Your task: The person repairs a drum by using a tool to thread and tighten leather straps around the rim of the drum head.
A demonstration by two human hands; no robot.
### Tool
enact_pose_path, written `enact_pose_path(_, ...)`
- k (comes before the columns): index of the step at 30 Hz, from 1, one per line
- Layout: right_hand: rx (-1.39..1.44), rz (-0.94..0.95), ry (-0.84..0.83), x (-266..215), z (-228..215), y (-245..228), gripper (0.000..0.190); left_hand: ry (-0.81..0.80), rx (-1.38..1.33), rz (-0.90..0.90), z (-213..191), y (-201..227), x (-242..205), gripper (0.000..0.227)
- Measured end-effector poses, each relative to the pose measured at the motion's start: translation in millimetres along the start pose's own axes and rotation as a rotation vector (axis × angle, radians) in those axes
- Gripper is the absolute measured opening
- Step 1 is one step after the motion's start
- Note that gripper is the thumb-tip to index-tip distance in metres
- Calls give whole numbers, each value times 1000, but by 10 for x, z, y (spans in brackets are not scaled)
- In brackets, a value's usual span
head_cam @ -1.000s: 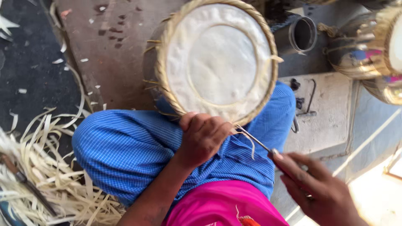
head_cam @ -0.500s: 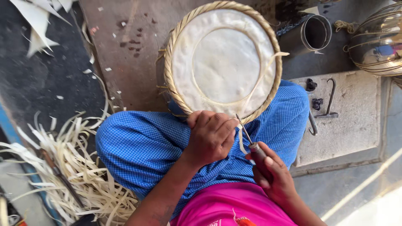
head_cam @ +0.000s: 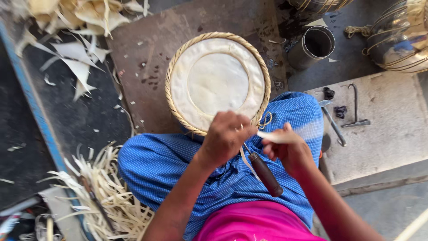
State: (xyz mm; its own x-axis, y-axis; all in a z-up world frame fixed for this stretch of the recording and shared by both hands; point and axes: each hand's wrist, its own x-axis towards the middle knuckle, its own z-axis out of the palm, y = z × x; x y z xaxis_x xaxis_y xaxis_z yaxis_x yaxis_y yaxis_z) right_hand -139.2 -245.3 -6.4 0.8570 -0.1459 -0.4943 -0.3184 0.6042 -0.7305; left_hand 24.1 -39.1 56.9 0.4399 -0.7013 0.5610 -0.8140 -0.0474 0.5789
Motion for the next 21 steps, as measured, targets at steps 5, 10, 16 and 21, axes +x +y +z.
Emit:
enact_pose_path(5, -351, 70, -74, -102, 262, -230, 26, 76, 142, -14, -9, 101, -76, 20)
enact_pose_path(10, -507, 11, -145, -695, 20, -282, 27, 205, 117, -139, 143, 41, -84, 13)
enact_pose_path(16, 171, -170, -151, -837, 18, -171, 28, 279, -151, -327, 202, 473, -112, 6)
enact_pose_path(21, -92, -160, -196, -799, 515, -473, 43, 182, -548, -519, 25, 1048, -217, 20)
